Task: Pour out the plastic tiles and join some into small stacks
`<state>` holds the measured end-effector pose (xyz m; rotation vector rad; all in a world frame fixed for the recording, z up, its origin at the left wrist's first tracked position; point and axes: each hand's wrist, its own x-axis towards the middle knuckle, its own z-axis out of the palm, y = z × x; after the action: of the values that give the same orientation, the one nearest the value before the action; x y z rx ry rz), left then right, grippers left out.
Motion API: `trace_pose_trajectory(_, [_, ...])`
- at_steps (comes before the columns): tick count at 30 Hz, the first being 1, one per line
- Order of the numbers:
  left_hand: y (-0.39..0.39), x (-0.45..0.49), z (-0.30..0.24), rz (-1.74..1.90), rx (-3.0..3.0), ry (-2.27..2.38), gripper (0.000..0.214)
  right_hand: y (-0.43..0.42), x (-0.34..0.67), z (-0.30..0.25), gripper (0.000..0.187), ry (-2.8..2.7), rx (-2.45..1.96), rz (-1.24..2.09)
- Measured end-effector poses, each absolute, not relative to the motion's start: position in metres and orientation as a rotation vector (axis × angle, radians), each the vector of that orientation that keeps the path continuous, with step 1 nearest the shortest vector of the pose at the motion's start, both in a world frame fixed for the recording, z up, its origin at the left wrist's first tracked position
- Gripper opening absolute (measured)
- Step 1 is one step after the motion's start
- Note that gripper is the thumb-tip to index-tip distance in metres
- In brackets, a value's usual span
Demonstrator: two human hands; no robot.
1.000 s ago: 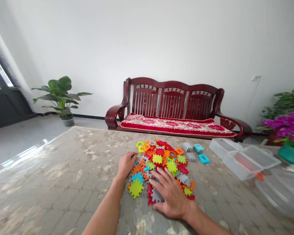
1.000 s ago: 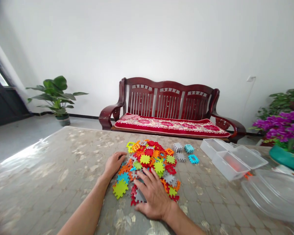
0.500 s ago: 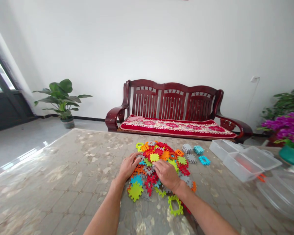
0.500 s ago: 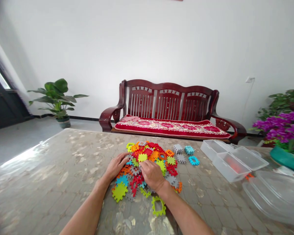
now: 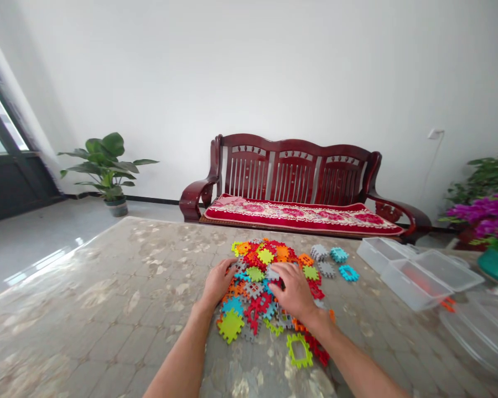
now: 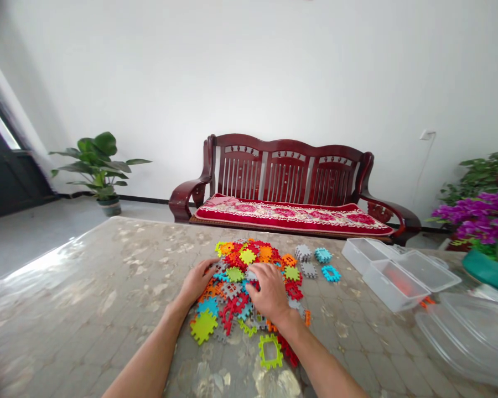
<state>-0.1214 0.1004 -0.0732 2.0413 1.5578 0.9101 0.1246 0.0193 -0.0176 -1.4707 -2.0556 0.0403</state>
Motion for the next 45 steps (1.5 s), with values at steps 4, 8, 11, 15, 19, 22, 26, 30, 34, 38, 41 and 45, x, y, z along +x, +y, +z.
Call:
trace_pose_trajectory(4, [0.101, -0.122, -0.074, 0.944, 2.034, 1.563, 0.035, -0.007, 0.128, -0.026, 0.049, -2.190, -1.466, 0.038])
trace_pose_trajectory(8, [0.100, -0.123, -0.073, 0.996, 1.969, 1.617, 0.034, -0.003, 0.132, -0.031, 0.041, -2.198, -1.523, 0.035])
trace_pose_trajectory(11, [0.101, -0.124, -0.073, 1.029, 1.942, 1.618, 0.036, 0.003, 0.131, -0.029, 0.040, -2.176, -1.513, 0.012])
trace_pose_trajectory(15, [0.101, -0.124, -0.072, 1.010, 1.975, 1.695, 0.040, 0.010, 0.112, -0.021, 0.031, -2.167, -1.406, 0.037])
trace_pose_trajectory(19, [0.095, -0.125, -0.064, 0.925, 2.007, 1.864, 0.040, 0.028, 0.081, -0.011, 0.028, -2.252, -1.365, 0.029])
trace_pose_trajectory(22, [0.090, -0.125, -0.058, 0.846, 2.029, 1.993, 0.039, 0.045, 0.062, -0.007, 0.028, -2.353, -1.436, -0.024])
trace_pose_trajectory(26, [0.089, -0.125, -0.058, 0.806, 2.032, 2.050, 0.038, 0.055, 0.052, -0.008, 0.020, -2.443, -1.498, -0.036])
trace_pose_trajectory(30, [0.093, -0.126, -0.062, 0.832, 1.998, 2.038, 0.040, 0.042, 0.050, -0.013, 0.027, -2.424, -1.355, 0.035])
trace_pose_trajectory(34, [0.097, -0.128, -0.065, 0.842, 1.983, 2.027, 0.041, 0.022, 0.044, -0.012, 0.034, -2.524, -1.150, 0.134])
trace_pose_trajectory(38, [0.096, -0.128, -0.065, 0.850, 1.983, 2.022, 0.040, 0.016, 0.041, -0.009, 0.036, -2.649, -1.118, 0.165])
trace_pose_trajectory(41, [0.094, -0.127, -0.062, 0.848, 1.992, 2.022, 0.040, 0.020, 0.043, -0.009, 0.034, -2.646, -1.161, 0.140])
trace_pose_trajectory(45, [0.092, -0.126, -0.058, 0.830, 2.001, 2.031, 0.038, 0.026, 0.044, -0.011, 0.032, -2.560, -1.230, 0.126])
